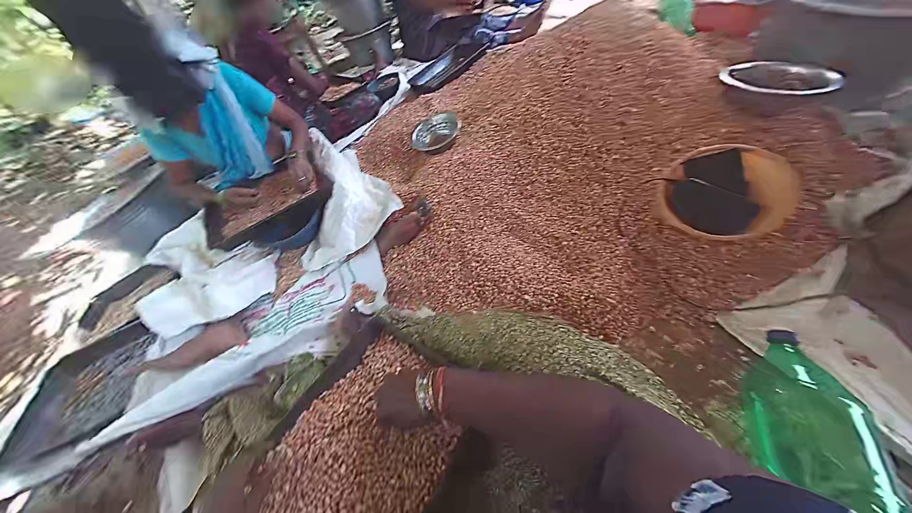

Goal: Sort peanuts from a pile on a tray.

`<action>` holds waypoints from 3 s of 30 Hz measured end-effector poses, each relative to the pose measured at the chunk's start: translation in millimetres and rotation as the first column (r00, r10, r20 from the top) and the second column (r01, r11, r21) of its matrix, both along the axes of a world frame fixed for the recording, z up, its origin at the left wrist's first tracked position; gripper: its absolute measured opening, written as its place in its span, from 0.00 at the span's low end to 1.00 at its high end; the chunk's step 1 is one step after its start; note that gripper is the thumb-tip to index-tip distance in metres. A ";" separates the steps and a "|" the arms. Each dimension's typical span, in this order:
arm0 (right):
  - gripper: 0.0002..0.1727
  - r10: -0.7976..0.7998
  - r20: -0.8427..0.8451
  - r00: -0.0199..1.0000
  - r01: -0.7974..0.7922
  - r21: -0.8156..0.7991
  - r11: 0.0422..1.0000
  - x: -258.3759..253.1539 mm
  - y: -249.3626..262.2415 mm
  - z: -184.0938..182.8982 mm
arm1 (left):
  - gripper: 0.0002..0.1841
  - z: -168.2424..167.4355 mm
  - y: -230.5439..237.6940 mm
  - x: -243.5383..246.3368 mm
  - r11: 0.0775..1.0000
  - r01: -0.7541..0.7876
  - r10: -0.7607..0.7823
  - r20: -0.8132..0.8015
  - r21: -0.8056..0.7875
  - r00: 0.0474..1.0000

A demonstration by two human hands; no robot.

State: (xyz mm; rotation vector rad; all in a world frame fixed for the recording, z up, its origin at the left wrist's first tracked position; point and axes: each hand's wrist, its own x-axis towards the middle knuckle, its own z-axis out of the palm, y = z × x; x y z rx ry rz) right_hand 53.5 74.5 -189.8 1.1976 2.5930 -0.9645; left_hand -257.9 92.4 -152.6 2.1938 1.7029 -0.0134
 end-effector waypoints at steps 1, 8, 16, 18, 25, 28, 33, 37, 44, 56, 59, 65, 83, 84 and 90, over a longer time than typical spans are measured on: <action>0.13 0.050 0.008 0.999 -0.050 0.059 0.997 0.6 3.0 -2.5 | 0.22 -5.3 3.9 -15.7 0.996 -0.057 0.057 0.003 0.075 0.998; 0.11 0.289 -0.278 0.916 -0.229 0.230 0.946 -38.5 -28.9 -4.3 | 0.17 -13.0 3.4 -1.5 0.943 -0.302 0.298 0.049 0.142 0.953; 0.11 0.405 0.001 0.914 -0.404 0.073 0.912 -61.9 -40.1 -14.0 | 0.20 -19.2 5.8 -1.0 0.997 0.025 -0.010 0.201 -0.073 0.979; 0.12 0.360 0.196 0.912 -0.363 -0.025 0.932 -57.1 -29.3 1.3 | 0.23 -20.3 8.5 4.3 0.979 0.065 -0.049 0.086 -0.193 0.995; 0.13 0.215 0.323 0.922 -0.232 0.012 0.973 -118.2 -12.7 58.9 | 0.20 -12.0 14.0 -15.6 0.976 -0.177 0.178 -0.009 -0.128 0.984; 0.15 0.165 0.108 0.980 -0.176 0.105 0.979 -146.8 7.1 33.2 | 0.16 -4.0 8.4 -30.2 0.948 -0.288 0.295 0.031 -0.138 0.955; 0.13 0.039 -0.054 0.998 -0.037 0.033 0.999 -141.8 11.2 -6.0 | 0.15 2.5 5.2 -48.2 0.897 -0.397 0.408 0.017 -0.194 0.913; 0.12 -0.041 -0.135 0.990 0.015 -0.193 0.981 -106.7 22.4 -3.8 | 0.15 -0.4 6.4 -40.8 0.885 -0.388 0.375 -0.099 -0.257 0.922; 0.10 -0.225 -0.454 0.862 0.146 -0.204 0.968 -142.4 34.3 23.3 | 0.18 5.5 -4.1 -20.8 0.845 -0.461 0.421 -0.194 -0.273 0.886; 0.14 0.117 0.290 0.950 -0.129 0.021 0.991 -117.5 45.6 18.5 | 0.16 -19.6 10.9 -34.1 0.903 -0.295 0.319 0.026 -0.314 0.948; 0.14 0.059 0.020 0.998 -0.058 -0.032 0.998 -94.3 53.8 23.6 | 0.14 -18.7 11.6 -33.7 0.970 -0.105 0.176 0.336 -0.219 0.925; 0.18 -0.620 -0.504 0.602 0.222 -0.640 0.735 -120.4 35.1 5.2 | 0.13 -23.4 7.7 -17.2 0.996 0.004 -0.061 0.612 0.093 0.789; 0.12 0.278 0.174 0.945 -0.284 0.015 0.959 -142.2 32.4 62.5 | 0.16 -12.6 12.4 -32.6 0.985 -0.147 0.164 0.202 -0.095 0.966; 0.14 0.167 -0.108 0.980 -0.159 0.072 0.985 -145.0 31.4 67.1 | 0.16 -14.6 13.0 -32.6 0.988 -0.134 0.148 0.205 -0.082 0.967; 0.18 -0.139 -0.616 0.776 0.145 -0.041 0.989 -145.9 17.5 66.7 | 0.15 -17.0 10.4 -31.3 0.994 -0.054 0.073 0.211 -0.096 0.975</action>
